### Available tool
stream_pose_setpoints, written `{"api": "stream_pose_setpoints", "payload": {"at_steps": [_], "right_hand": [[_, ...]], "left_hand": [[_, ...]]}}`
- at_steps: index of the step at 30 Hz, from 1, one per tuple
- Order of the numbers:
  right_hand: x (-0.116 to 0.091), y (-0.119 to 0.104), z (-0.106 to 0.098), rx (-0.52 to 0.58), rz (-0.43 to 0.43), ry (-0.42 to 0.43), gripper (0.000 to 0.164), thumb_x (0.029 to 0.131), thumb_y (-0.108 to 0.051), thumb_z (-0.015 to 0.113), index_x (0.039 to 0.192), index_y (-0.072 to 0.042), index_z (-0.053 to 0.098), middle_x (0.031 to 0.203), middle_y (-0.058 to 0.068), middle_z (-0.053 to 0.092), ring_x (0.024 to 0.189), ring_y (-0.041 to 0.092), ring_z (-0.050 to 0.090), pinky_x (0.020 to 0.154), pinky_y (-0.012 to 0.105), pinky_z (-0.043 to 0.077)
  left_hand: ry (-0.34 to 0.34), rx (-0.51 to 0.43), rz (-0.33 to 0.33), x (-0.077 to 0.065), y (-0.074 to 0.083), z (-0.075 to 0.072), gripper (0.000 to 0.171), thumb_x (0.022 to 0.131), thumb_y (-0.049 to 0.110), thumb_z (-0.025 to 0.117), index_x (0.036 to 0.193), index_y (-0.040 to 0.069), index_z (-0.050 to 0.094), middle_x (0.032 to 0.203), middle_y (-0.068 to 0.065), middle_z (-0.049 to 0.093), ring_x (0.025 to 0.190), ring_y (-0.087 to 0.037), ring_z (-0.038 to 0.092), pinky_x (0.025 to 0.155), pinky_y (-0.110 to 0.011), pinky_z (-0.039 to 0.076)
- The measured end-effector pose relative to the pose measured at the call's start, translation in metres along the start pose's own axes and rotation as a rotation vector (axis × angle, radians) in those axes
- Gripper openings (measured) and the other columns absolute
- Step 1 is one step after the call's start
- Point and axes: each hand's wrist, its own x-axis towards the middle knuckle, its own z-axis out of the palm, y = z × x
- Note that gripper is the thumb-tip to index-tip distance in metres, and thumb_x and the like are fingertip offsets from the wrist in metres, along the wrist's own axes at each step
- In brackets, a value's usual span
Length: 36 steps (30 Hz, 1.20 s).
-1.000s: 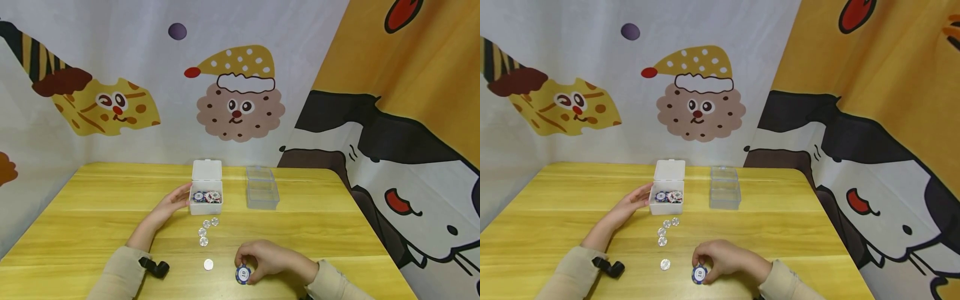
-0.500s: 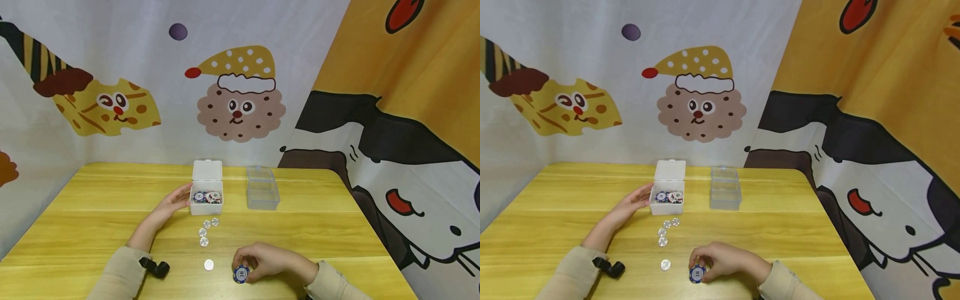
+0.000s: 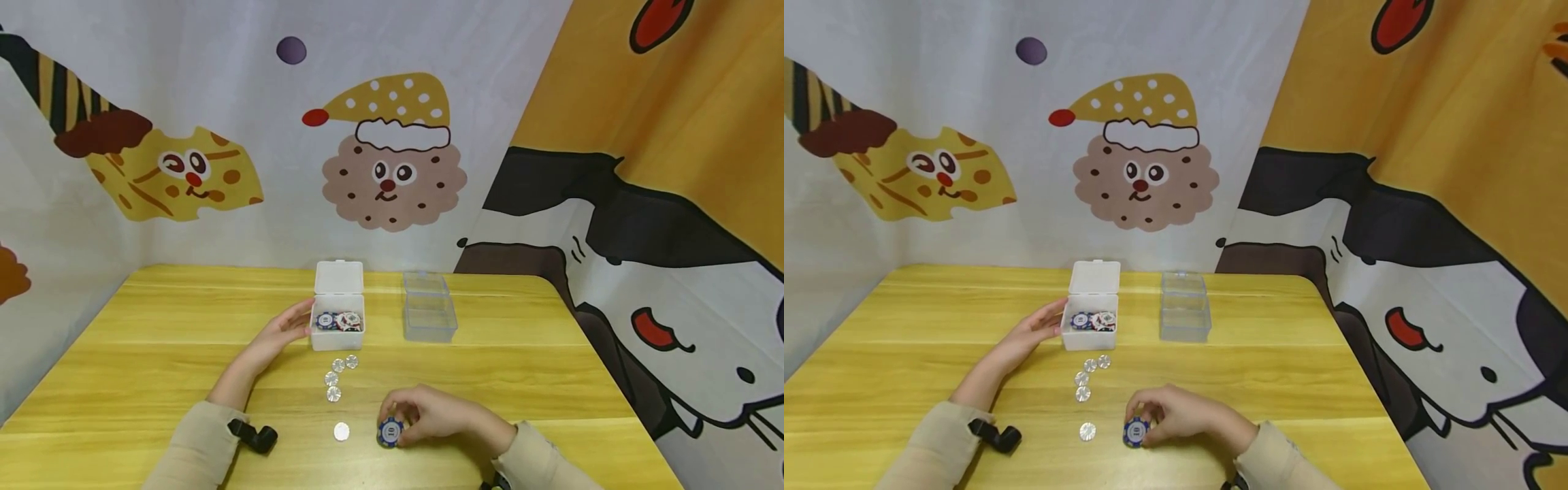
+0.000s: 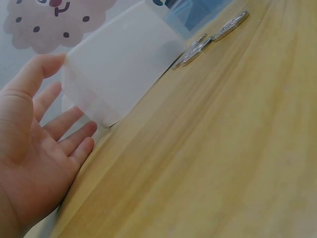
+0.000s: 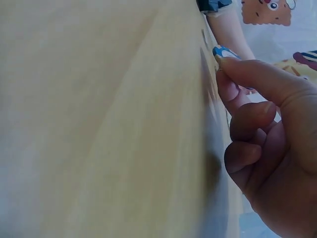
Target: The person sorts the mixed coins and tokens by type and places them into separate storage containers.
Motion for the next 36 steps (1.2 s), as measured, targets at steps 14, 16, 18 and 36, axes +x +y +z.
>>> {"api": "stream_pose_setpoints", "payload": {"at_steps": [14,16,18,36], "right_hand": [[0.017,0.002,-0.012,0.194,-0.029,0.157,0.039,0.076,0.008,0.073,0.110,-0.004,0.059,0.086,0.006,0.068,0.053,0.002,0.047,0.046,0.014,0.039],[0.020,0.002,-0.013,0.221,-0.038,0.179,0.039,0.076,0.009,0.072,0.110,-0.002,0.058,0.086,0.007,0.069,0.051,0.003,0.046,0.044,0.014,0.038],[0.024,0.002,-0.014,0.250,-0.045,0.209,0.039,0.076,0.010,0.071,0.111,0.000,0.057,0.086,0.009,0.069,0.048,0.004,0.044,0.042,0.015,0.036],[0.065,-0.010,-0.031,0.316,0.030,0.506,0.042,0.076,0.014,0.069,0.115,0.004,0.055,0.083,0.014,0.068,0.042,0.007,0.040,0.042,0.016,0.034]], "left_hand": [[-0.007,-0.001,-0.003,0.000,0.003,-0.001,0.062,0.096,0.008,0.055,0.151,0.007,0.027,0.153,-0.020,0.026,0.136,-0.041,0.027,0.109,-0.055,0.020],[-0.008,-0.002,0.000,0.000,0.002,-0.002,0.062,0.096,0.008,0.055,0.151,0.006,0.027,0.153,-0.020,0.025,0.136,-0.042,0.027,0.109,-0.056,0.019],[-0.006,-0.004,-0.002,0.000,0.002,-0.002,0.062,0.096,0.009,0.056,0.150,0.006,0.027,0.153,-0.020,0.026,0.136,-0.042,0.027,0.109,-0.056,0.019],[-0.014,-0.007,0.012,-0.002,0.002,-0.001,0.061,0.096,0.007,0.055,0.150,0.005,0.027,0.152,-0.021,0.026,0.136,-0.043,0.027,0.109,-0.057,0.019]]}}
